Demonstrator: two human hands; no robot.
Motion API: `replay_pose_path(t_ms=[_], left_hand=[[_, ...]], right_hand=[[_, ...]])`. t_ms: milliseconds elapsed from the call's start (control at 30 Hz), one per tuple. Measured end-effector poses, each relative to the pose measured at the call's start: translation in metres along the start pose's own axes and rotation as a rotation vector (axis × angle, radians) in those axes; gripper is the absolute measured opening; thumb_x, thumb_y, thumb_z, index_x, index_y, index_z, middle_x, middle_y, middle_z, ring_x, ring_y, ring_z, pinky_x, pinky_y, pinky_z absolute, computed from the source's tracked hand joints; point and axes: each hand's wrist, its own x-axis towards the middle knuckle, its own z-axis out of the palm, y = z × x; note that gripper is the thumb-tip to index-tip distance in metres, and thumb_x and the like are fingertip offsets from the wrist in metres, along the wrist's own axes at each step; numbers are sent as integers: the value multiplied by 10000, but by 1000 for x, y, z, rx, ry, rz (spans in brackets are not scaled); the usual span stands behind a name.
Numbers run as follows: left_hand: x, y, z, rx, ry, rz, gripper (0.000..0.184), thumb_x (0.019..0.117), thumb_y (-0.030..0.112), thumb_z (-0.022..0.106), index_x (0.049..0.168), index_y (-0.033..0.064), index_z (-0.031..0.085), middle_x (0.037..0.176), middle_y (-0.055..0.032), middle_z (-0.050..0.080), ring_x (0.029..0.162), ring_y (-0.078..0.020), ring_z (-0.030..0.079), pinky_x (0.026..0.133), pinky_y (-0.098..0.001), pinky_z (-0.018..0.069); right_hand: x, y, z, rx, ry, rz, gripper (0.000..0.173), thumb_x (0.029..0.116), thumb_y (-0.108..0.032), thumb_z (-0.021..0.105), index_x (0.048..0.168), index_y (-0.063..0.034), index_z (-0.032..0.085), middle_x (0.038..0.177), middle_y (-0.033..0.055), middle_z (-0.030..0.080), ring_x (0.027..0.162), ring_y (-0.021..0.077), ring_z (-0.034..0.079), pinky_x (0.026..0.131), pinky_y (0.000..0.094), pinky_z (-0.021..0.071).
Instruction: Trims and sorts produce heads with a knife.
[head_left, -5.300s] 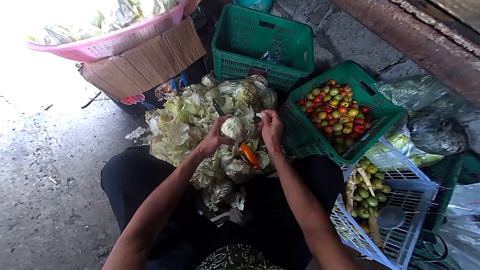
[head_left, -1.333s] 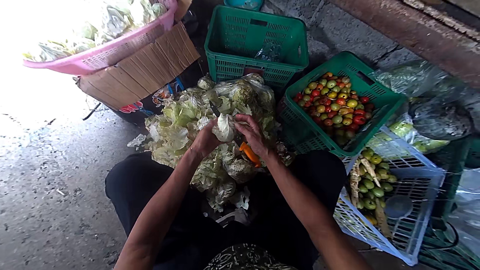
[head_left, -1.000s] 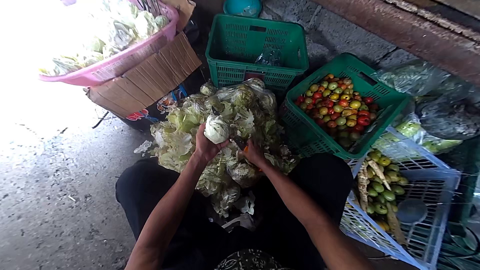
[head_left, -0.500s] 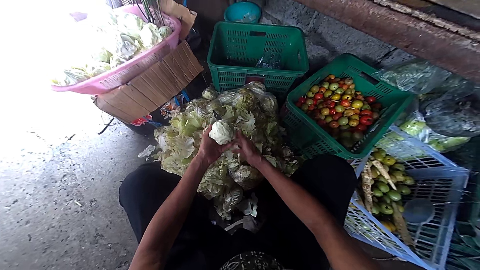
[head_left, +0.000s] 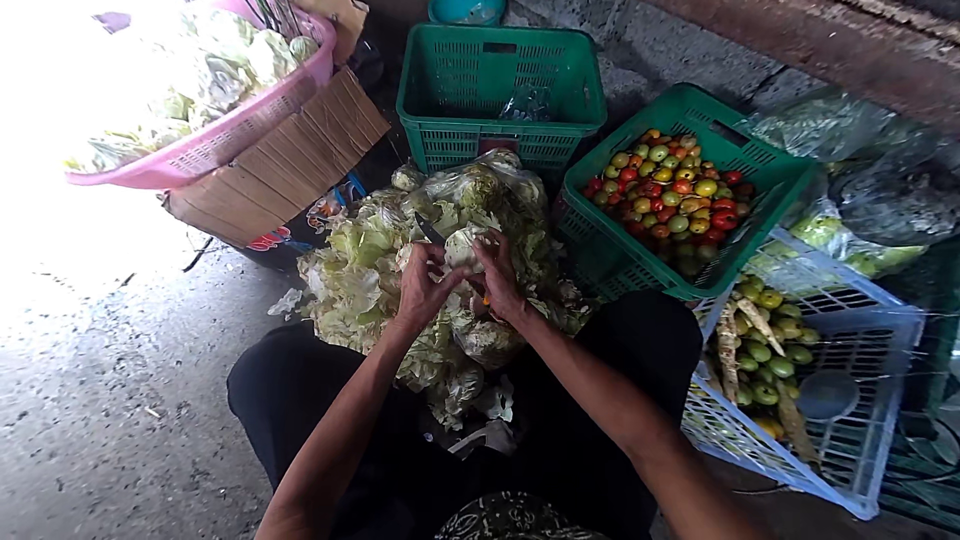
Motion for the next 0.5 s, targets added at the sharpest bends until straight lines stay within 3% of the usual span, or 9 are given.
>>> replay_pose_path(t_ms=[67,233,333,500], left_hand=[[0,-1,2,-7,-40,-18,533,841,305,850,1142,-19,553,1118,-182,608,952,-236,659,805,-387,577],[2,0,0,-65,-71,-81,385,901,240,799,1095,-19,592,1054,-147,644,927,-188,685,835,-363,597],[4,-2,-2,-60,-93,-60,284,936,200,758,1086,-13,643,1036,-119,694,926,-149,714,843,-329,612],[2,1,2,-9,-92,-65,190,949,134,728,1058,-17,693,1026,-133,723,880,-149,739,794,-319,629]], right_hand=[[0,3,-1,-77,15,-64,605,1035,-385,567,1550,-240,285,1426,163,507,1088,274,630,846,487,565],[-2,3,-1,-189,2,-216,605,1020,-277,601,1550,-195,320,1495,134,466,1114,202,625,877,407,561],[0,4,-4,-206,20,-204,599,1023,-303,600,1547,-223,321,1500,122,462,1130,217,618,874,429,560],[5,11,-5,-300,94,-266,636,992,-256,664,1534,-152,348,1522,182,418,1267,284,549,970,484,520]])
